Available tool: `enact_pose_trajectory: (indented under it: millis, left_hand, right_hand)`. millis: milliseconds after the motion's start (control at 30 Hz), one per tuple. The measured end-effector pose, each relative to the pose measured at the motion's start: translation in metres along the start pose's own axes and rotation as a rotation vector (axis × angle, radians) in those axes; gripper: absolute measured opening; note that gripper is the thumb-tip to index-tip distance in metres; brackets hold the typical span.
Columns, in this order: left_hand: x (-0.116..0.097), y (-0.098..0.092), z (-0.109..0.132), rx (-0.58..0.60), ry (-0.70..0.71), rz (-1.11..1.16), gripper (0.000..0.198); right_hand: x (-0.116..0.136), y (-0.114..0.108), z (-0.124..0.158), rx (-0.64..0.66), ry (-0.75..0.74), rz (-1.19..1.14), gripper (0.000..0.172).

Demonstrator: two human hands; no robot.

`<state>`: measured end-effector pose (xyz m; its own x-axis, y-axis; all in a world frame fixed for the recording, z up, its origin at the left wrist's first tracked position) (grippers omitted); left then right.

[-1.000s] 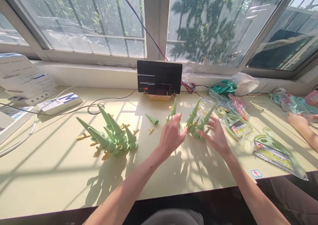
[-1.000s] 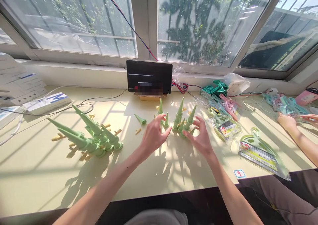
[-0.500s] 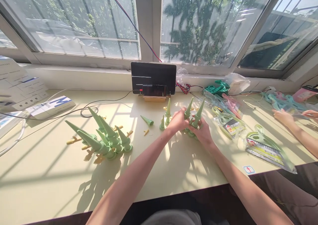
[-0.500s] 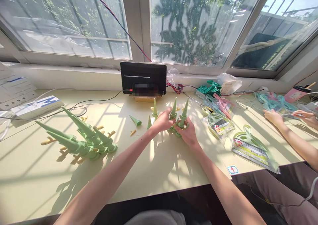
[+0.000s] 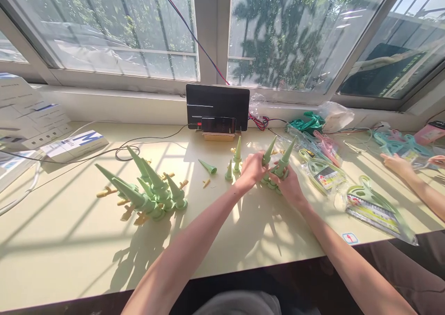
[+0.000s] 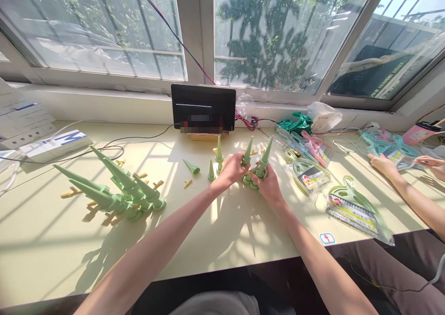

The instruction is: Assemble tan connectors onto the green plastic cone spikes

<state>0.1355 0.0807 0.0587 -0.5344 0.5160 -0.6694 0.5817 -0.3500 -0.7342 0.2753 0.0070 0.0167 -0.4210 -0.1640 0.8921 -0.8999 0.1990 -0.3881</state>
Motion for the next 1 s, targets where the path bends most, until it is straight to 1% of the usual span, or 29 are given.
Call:
enact_pose_trajectory:
  millis: [167,267,400,500,567,667,767,800,867,933,1000]
  left_hand:
    - [-0.002,-0.003,-0.004,0.003,0.052,0.003,0.015]
    - [-0.004,-0.007,-0.009,-0.005,0.076,0.036,0.013]
    - [-0.012,-0.018,-0.012,-0.074,0.086,0.075,0.011]
    - [-0.02,-0.028,-0.013,-0.069,0.069,0.08,0.009]
    - [-0.025,-0.033,-0.012,-0.091,0.073,0.057,0.008]
    - [-0.024,-0.032,-0.011,-0.095,0.086,0.051,0.008]
    - [-0.015,-0.02,-0.006,-0.073,0.075,0.076,0.012]
    - [-0.012,-0.015,-0.005,-0.067,0.069,0.082,0.014]
    - [-0.005,-0.007,-0.001,-0.021,0.017,0.067,0.017]
    - [-0.001,-0.003,0.0,-0.021,-0.02,0.056,0.019]
    - [0.0,-0.004,-0.001,-0.019,-0.025,0.055,0.019]
  right_hand:
    - [0.002,-0.008,-0.009,-0.018,-0.017,0.063,0.042]
    - [0.009,-0.013,-0.017,-0.035,-0.045,0.032,0.048]
    - [0.025,-0.022,-0.025,-0.048,-0.072,-0.011,0.052]
    - [0.036,-0.028,-0.027,-0.042,-0.07,-0.016,0.051]
    - [0.039,-0.029,-0.026,-0.032,-0.069,-0.025,0.052]
    - [0.032,-0.024,-0.022,-0.017,-0.069,-0.035,0.051]
    - [0.013,-0.016,-0.016,-0.047,-0.036,-0.055,0.054]
    - [0.006,-0.012,-0.014,-0.034,-0.007,-0.049,0.054]
    - [-0.005,-0.009,-0.01,-0.049,0.031,0.015,0.054]
    - [-0.01,-0.008,-0.007,-0.071,0.034,0.049,0.053]
    - [-0.008,-0.011,-0.007,-0.096,0.03,0.07,0.052]
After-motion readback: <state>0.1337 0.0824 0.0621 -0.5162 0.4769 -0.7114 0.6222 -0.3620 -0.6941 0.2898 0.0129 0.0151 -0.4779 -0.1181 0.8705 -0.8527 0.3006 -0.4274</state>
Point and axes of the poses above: each hand's wrist, its own z-axis away from the middle knuckle, its own y-axis out of the palm, x = y × z, the point moved 2 cm from there along -z, towards the middle knuckle, and after that the axes turned 12 degrees about x, right-handed, at the moved point
